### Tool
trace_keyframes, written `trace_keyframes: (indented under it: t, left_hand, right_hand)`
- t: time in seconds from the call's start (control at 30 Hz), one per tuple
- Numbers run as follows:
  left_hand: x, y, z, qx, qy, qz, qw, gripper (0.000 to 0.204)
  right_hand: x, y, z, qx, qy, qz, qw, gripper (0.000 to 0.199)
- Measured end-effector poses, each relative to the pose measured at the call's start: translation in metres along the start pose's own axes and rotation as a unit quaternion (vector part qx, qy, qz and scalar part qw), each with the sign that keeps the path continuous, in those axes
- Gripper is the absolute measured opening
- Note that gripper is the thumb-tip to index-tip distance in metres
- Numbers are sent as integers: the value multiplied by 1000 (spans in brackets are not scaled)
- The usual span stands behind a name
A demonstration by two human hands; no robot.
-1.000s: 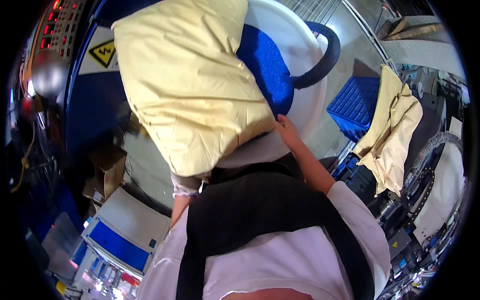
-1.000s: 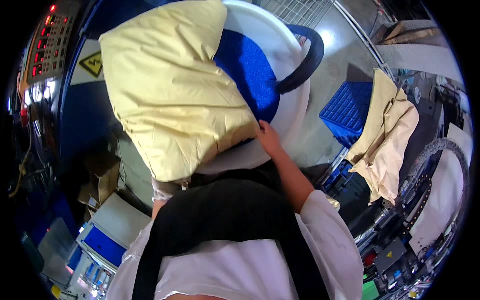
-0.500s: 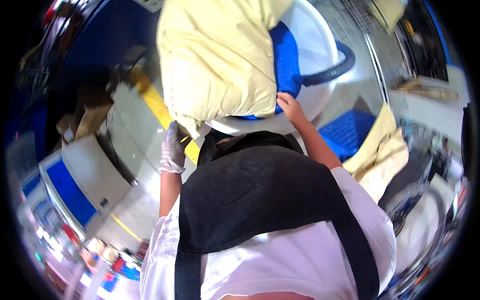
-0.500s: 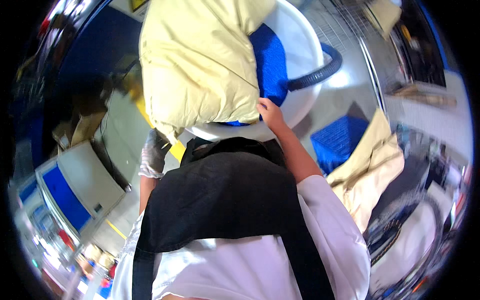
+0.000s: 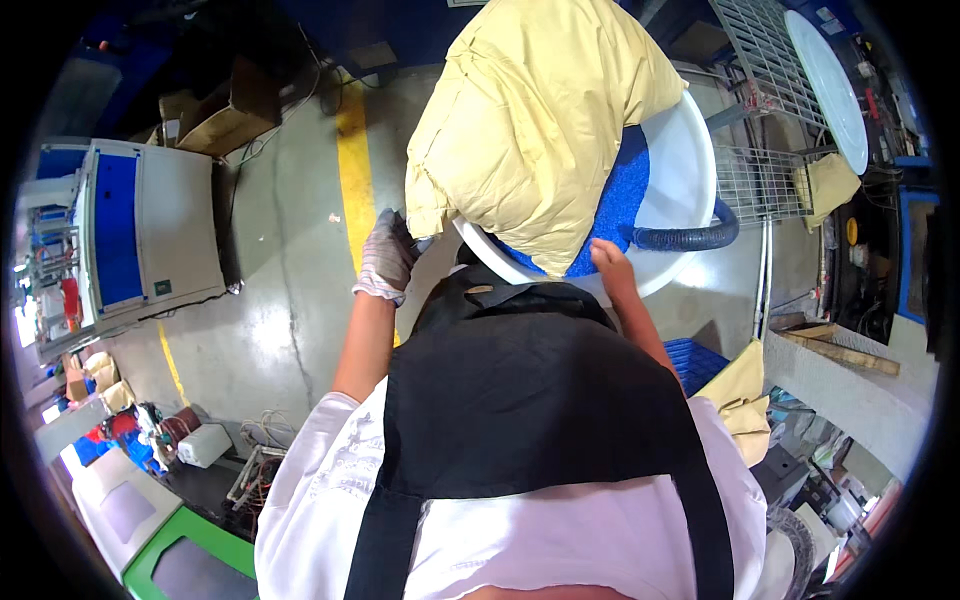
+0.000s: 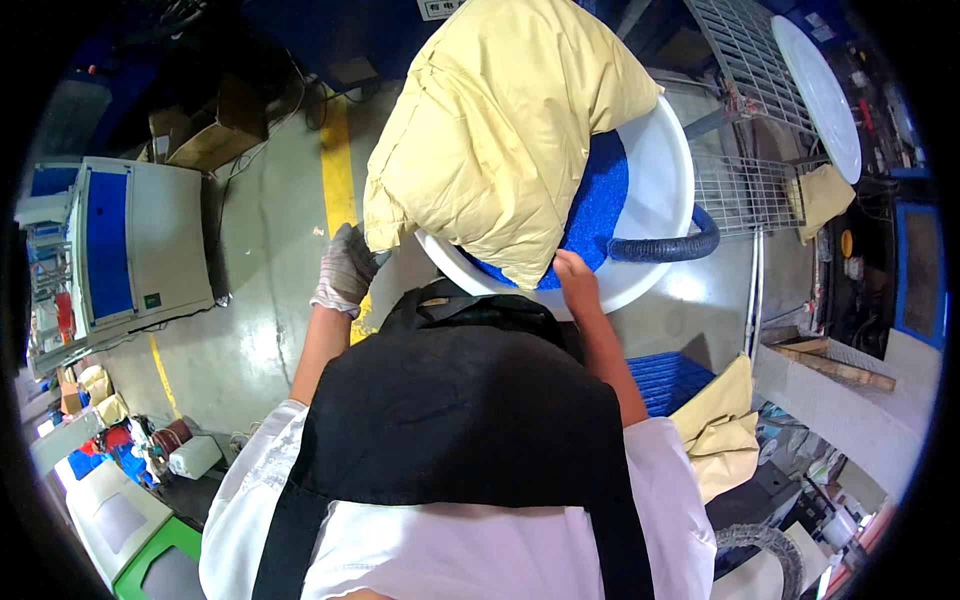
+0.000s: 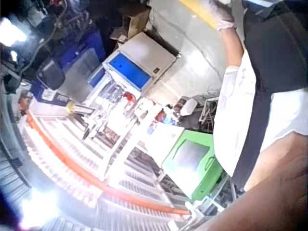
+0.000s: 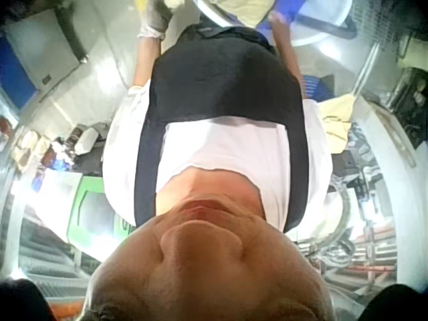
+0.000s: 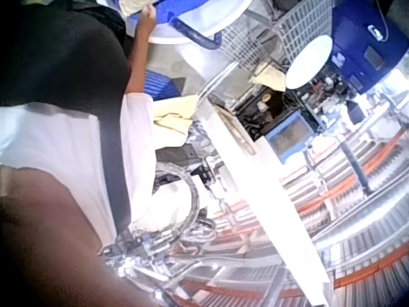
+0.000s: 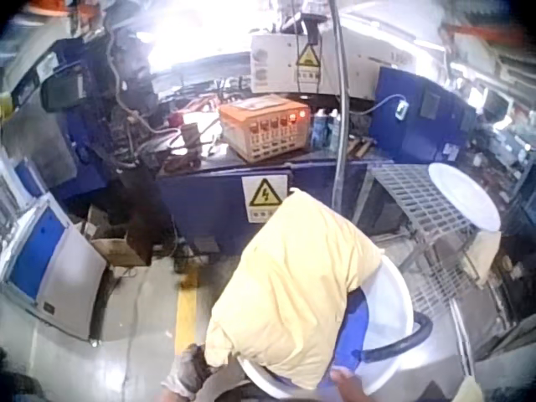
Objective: The person unties the string of a large paper bag and pours blue plastic pellets from it into a white bin.
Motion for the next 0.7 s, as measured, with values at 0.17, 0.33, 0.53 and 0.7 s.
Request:
trace_keyframes:
  t: [0.17,0.33,0.53,0.7]
  left_hand:
    - [24,16,12,8,-26,41,999,46]
    - [32,15,6,28,49,63,996,48]
    - [-1,-10,-27,0,186,17,982,30]
    - [18,12,-13,-55,289,10,956,32]
  right_hand:
    - [-35,-10,35,18,-52,23,998,33]
    - [-63,-9,84,74,14,55,996,32]
    - [-67,-22,119,143,-101,11,984,33]
    - [7,-10,62,106,-169,-159,967,26]
Point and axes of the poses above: each hand's wrist, its own y-axis towards the middle knuckle, its own x-axis out of the back of the hand, z = x × y, the point moved 5 cm from there along y, towards the middle knuckle, and after that the axes turned 11 degrees about -x, right-handed, at the moved point
